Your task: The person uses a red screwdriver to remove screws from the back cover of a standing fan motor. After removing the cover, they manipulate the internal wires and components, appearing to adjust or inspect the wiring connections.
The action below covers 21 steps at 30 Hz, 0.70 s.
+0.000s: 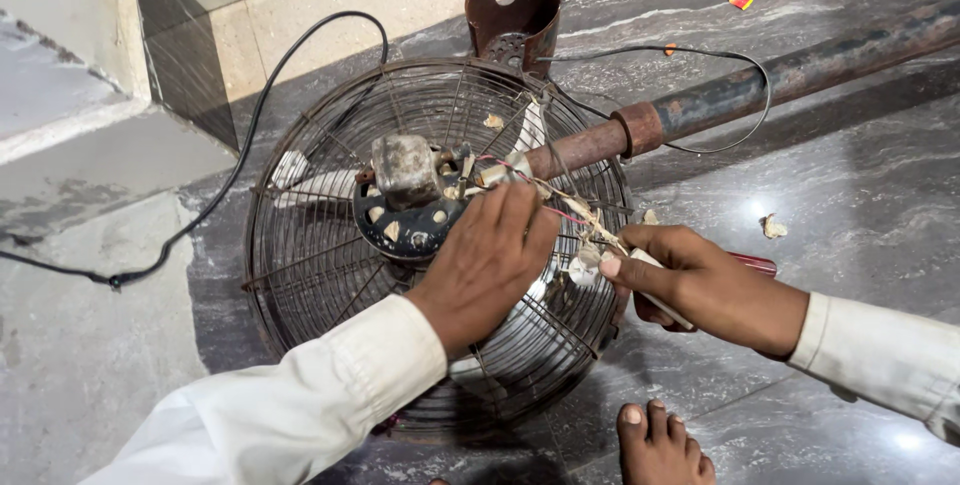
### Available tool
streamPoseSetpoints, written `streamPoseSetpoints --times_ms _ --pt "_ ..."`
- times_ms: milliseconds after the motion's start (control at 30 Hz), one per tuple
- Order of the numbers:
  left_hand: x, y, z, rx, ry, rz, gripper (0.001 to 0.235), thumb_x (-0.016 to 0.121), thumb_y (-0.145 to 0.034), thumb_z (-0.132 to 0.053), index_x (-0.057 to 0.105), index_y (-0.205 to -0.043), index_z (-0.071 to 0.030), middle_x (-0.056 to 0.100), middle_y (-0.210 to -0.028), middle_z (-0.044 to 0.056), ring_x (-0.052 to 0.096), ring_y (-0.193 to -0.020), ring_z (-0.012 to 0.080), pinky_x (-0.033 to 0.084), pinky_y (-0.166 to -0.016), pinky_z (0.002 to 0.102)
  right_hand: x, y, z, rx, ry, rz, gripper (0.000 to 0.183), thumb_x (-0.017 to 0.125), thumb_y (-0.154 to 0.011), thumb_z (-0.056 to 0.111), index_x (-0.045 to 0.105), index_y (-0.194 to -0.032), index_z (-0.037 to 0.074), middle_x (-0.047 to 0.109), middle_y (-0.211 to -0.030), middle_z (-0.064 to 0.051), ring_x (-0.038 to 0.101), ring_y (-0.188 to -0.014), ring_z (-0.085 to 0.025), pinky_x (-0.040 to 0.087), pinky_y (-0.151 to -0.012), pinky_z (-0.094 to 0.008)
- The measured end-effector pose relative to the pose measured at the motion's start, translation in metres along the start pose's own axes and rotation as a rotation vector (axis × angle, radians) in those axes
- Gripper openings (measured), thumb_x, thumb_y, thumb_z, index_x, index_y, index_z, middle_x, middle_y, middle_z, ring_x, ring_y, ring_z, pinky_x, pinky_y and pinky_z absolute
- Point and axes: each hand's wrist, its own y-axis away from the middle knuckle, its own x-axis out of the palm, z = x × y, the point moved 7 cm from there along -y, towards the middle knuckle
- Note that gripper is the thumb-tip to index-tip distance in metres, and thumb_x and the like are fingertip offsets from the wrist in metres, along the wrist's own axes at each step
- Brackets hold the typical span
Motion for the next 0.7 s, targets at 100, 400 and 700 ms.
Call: streamPoseSetpoints --times_ms 100,400,700 --pt "-0.035 -0.011 0.001 0.069 -0.205 -0.585 0.045 0.061 -0.075 -0.009 0.055 -0.119 -0.001 0.056 -0.118 0.014 0.057 -0.118 0.0252 0.051 -0.097 0.043 -0.001 -0.002 0.001 -0.023 0.038 0.003 0.037 0.066 -0.093 0.042 0.07 -0.089 0.005 0.046 -0.053 0.0 0.039 -0.046 -0.011 0.031 -0.043 -0.03" --pt "0.026 -0.055 0.03 0.354 0.106 -0.058 0.008 0.06 -0.091 -0.01 0.06 -0.089 -0.003 0.071 -0.095 0.012 0.071 -0.097 0.0257 0.06 -0.071 0.042 0.002 0.01 0.02 -0.037 0.082 -0.005 0.037 0.066 -0.091 0.041 0.07 -0.101 0.006 0.055 -0.057 -0.001 0.044 -0.049 -0.013 0.037 -0.046 -0.032" --pt "0.032 -0.084 0.096 -0.038 0.129 0.088 0.015 0.057 -0.096 -0.01 0.068 -0.102 -0.001 0.071 -0.088 0.02 0.071 -0.082 0.0371 0.057 -0.071 0.049 -0.041 0.054 -0.113 0.1 0.606 -0.033 0.033 0.066 -0.093 0.037 0.067 -0.114 0.011 0.068 -0.08 -0.006 0.062 -0.067 -0.018 0.053 -0.062 -0.035"
